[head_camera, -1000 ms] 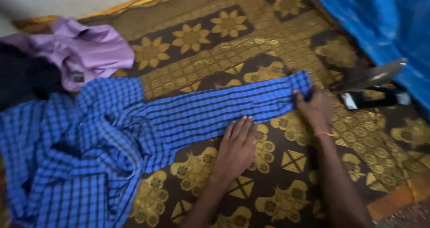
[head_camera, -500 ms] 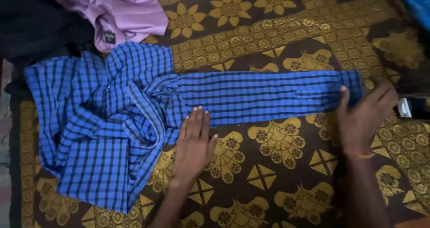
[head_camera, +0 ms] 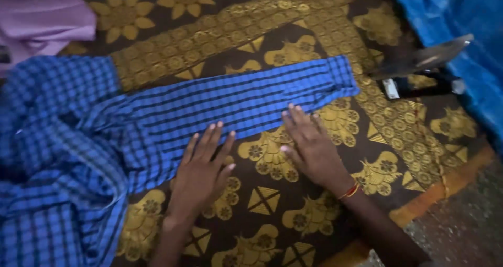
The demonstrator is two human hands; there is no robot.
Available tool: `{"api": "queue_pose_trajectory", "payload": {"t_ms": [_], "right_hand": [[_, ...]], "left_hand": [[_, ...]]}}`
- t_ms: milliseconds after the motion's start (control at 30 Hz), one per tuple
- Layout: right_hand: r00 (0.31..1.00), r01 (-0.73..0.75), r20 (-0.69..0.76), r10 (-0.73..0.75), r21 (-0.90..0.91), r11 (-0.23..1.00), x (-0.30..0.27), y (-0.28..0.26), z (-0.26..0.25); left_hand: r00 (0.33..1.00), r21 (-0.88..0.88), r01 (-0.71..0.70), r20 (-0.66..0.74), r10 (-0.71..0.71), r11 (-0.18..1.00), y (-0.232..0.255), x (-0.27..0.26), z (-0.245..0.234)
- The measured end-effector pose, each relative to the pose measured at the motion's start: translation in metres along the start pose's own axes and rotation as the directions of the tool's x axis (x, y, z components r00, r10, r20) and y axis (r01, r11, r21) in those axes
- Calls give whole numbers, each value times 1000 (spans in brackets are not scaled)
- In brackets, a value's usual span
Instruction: The person irons a blue checkered shirt on a patterned surface. They smooth the fabric with one hand while moving the iron with the other, focusing on the sleeves and body of the shirt.
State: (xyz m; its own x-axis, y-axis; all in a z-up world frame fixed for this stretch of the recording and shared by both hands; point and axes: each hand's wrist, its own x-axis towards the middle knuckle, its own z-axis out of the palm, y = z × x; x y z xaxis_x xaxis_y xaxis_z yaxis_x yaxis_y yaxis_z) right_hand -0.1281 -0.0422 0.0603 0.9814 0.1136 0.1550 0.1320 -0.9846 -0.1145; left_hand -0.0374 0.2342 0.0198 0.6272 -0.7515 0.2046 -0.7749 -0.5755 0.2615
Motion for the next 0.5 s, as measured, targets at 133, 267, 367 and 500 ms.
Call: {"api": "queue_pose_trajectory", "payload": {"t_ms": [133, 267, 367, 500], "right_hand": [[983, -177, -58, 176, -6, 984, -16, 41, -13], [982, -182, -61, 180, -14, 983, -19, 53, -15], [985, -146, -92, 144, -9, 989, -19, 56, -14], [923, -303, -227, 312, 77, 950, -20, 64, -9]], "left_hand": [[1000, -32, 11, -10, -12, 999, 0, 0, -4], [999, -28, -36, -23, 36, 999, 0, 10, -3], [990, -7, -138, -37, 137, 990, 6, 26, 1], [962, -59, -273, -20, 272, 960, 23, 64, 16]]}}
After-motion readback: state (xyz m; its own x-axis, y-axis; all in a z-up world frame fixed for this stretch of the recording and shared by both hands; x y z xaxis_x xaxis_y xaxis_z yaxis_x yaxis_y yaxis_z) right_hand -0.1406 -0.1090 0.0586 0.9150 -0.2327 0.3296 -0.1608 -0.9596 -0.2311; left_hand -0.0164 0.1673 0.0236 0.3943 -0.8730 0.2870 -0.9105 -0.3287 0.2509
